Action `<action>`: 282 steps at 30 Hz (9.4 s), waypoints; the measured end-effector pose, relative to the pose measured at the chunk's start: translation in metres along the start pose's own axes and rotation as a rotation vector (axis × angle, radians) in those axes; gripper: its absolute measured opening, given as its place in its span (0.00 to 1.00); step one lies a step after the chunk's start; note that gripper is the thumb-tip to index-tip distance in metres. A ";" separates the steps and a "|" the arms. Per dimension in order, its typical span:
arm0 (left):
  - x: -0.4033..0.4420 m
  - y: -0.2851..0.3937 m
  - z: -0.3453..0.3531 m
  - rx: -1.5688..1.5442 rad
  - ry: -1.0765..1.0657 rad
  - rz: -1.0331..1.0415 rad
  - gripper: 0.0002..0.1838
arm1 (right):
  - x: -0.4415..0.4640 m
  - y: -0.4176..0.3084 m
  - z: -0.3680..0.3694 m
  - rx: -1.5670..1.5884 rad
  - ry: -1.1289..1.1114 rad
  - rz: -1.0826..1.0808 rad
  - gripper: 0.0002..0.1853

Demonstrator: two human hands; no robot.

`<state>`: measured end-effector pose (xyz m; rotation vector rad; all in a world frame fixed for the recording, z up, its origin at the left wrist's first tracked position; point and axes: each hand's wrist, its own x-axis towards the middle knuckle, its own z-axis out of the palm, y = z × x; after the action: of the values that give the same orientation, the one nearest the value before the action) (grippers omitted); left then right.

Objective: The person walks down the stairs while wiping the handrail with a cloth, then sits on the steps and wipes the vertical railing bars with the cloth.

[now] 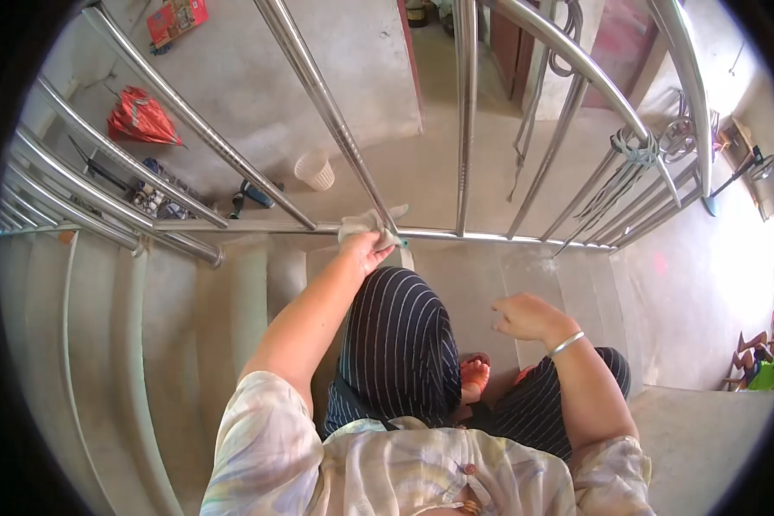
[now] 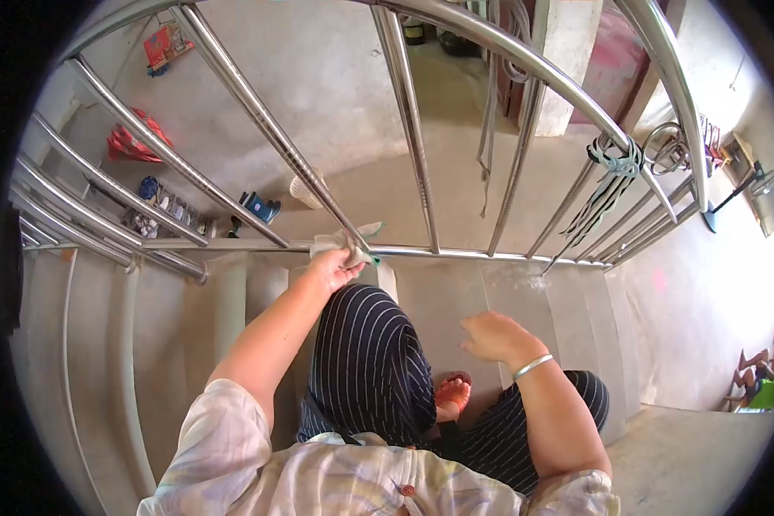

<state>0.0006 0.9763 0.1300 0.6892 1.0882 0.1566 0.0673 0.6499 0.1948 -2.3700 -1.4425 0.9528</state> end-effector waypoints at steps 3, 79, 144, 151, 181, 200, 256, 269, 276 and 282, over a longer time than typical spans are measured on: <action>-0.038 0.009 -0.002 0.015 -0.066 0.133 0.12 | -0.007 0.000 -0.002 0.016 0.022 -0.002 0.16; 0.015 -0.041 0.099 2.520 -0.546 0.966 0.10 | -0.028 -0.006 -0.010 0.040 0.018 -0.024 0.13; -0.166 0.062 0.198 0.566 -0.284 1.738 0.14 | -0.008 -0.002 -0.005 -0.010 0.053 0.008 0.15; -0.026 -0.055 0.132 0.934 -0.252 1.177 0.15 | -0.011 -0.002 -0.008 0.033 0.014 0.026 0.16; 0.023 -0.081 0.138 0.744 -0.132 1.090 0.15 | -0.013 -0.011 -0.012 0.001 0.030 -0.050 0.14; -0.199 0.106 0.201 0.264 -0.491 1.448 0.19 | -0.019 -0.005 -0.014 0.019 0.041 0.033 0.15; -0.223 0.096 0.024 -0.290 -0.362 1.004 0.21 | -0.002 -0.007 -0.008 0.003 -0.074 0.047 0.23; -0.174 0.150 0.118 0.400 -0.040 1.956 0.16 | 0.004 0.006 0.006 -0.005 -0.056 0.034 0.23; -0.040 0.022 0.038 0.814 -0.072 1.407 0.16 | 0.006 0.002 0.004 0.026 -0.085 0.056 0.22; -0.060 0.009 0.048 0.510 -0.216 0.782 0.15 | 0.001 0.013 0.007 0.006 0.023 -0.017 0.22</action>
<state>0.0146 0.9361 0.1942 1.5395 0.5994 0.4692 0.0729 0.6433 0.1826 -2.3527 -1.4479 0.9216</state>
